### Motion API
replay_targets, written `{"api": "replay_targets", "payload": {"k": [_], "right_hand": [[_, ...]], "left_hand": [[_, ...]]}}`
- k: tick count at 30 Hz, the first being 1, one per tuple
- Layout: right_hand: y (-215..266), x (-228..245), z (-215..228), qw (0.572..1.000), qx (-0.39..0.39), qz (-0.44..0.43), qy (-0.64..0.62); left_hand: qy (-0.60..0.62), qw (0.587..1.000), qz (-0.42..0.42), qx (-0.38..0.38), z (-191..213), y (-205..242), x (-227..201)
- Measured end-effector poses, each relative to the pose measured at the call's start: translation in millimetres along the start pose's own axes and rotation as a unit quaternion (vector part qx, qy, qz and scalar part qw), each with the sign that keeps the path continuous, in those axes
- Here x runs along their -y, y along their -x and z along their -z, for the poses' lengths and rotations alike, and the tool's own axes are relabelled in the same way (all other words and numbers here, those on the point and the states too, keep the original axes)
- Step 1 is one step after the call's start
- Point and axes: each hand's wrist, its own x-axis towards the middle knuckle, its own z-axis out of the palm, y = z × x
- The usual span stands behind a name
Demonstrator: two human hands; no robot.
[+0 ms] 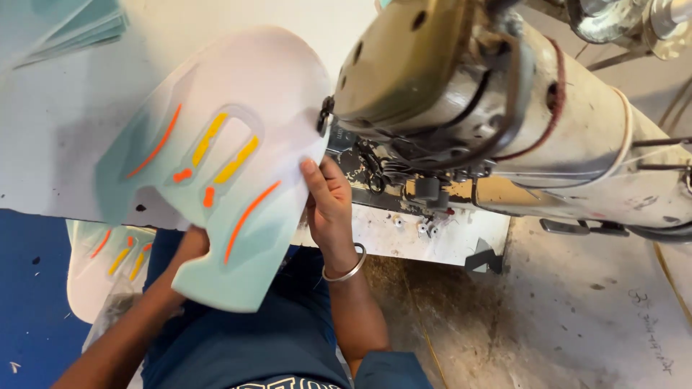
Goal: The person operates a sewing machine to stitch the edges of light blue face masks with orange and yellow markings. They guide the masks under the needle, adjust the fabric, and occasionally thread the machine.
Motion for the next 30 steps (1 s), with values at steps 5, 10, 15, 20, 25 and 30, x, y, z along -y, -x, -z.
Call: {"api": "replay_targets", "payload": {"k": [5, 10, 15, 20, 25, 30], "right_hand": [[1.5, 3.7, 1.0, 1.000, 0.009, -0.008, 0.024], [0.7, 4.7, -0.4, 0.999, 0.013, 0.004, 0.053], [0.6, 3.1, 3.2, 0.998, 0.009, -0.001, 0.063], [-0.3, -7.6, 11.3, 0.996, 0.011, 0.004, 0.086], [-1.9, -15.2, 16.1, 0.996, -0.001, 0.017, 0.091], [-1.4, 2.6, -4.7, 0.996, 0.012, 0.017, 0.092]], "left_hand": [[0.220, 0.973, 0.015, 0.066, -23.2, 14.2, -82.6], [0.140, 0.983, -0.105, 0.057, -64.5, 13.6, -133.7], [-0.088, 0.986, -0.140, 0.007, -83.6, -6.9, -168.4], [-0.102, 0.975, -0.195, 0.013, -78.7, -29.8, -188.1], [-0.129, 0.964, -0.231, 0.009, -80.7, -49.2, -202.7], [-0.099, 0.956, -0.277, 0.015, -88.3, -69.1, -207.6]]}}
